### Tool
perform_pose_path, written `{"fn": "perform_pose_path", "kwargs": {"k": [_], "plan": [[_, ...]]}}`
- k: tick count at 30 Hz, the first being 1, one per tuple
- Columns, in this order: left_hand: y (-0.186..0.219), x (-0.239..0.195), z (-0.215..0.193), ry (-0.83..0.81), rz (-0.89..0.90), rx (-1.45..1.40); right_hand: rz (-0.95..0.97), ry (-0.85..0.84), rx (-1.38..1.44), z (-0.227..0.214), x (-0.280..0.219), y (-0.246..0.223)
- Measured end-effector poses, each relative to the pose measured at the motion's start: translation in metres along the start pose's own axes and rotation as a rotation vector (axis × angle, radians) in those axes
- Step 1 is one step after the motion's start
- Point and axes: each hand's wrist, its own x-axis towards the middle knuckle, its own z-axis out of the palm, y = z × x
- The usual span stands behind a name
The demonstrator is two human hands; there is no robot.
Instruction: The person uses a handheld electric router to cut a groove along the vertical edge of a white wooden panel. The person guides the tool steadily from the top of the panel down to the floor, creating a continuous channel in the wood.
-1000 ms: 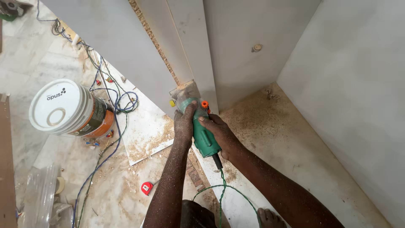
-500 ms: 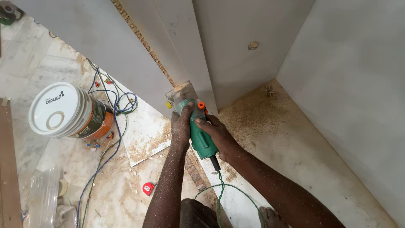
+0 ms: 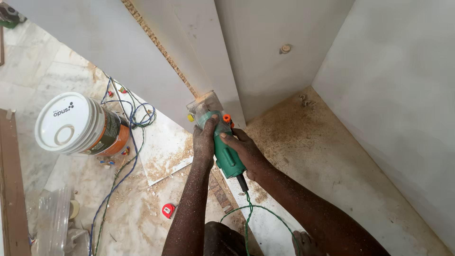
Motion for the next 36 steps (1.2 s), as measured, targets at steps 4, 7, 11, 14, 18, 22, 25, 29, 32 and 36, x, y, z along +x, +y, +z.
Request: {"fn": "perform_pose_path", "kwargs": {"k": [4, 7, 11, 14, 18, 22, 25, 29, 32, 36], "plan": [[0.000, -0.003, 0.001, -0.016, 0.041, -0.013, 0.005, 0.003, -0.009, 0.000, 0.000, 0.000], [-0.002, -0.002, 0.001, 0.002, 0.039, -0.012, 0.008, 0.008, -0.018, -0.001, 0.001, 0.001], [-0.008, 0.001, 0.000, 0.024, 0.017, -0.011, -0.012, 0.003, -0.012, -0.002, 0.002, 0.004], [-0.011, 0.002, -0.001, -0.007, 0.028, -0.034, -0.005, 0.004, -0.005, -0.002, 0.002, 0.004], [-0.013, 0.005, -0.002, 0.041, -0.025, 0.037, 0.009, 0.011, -0.027, -0.003, 0.003, 0.005], [-0.017, 0.008, -0.002, 0.036, -0.023, -0.002, 0.005, 0.004, -0.016, -0.004, 0.006, 0.008], [-0.017, 0.007, -0.002, 0.039, -0.020, 0.013, 0.005, 0.008, -0.028, -0.006, 0.008, 0.009], [-0.016, 0.004, -0.003, -0.012, 0.010, -0.038, 0.012, 0.017, -0.043, -0.007, 0.008, 0.012], [-0.015, 0.003, -0.001, 0.003, 0.000, -0.057, 0.012, 0.018, -0.041, -0.007, 0.008, 0.011], [-0.017, 0.002, 0.000, -0.024, 0.060, -0.052, -0.004, -0.005, -0.027, -0.007, 0.006, 0.010]]}}
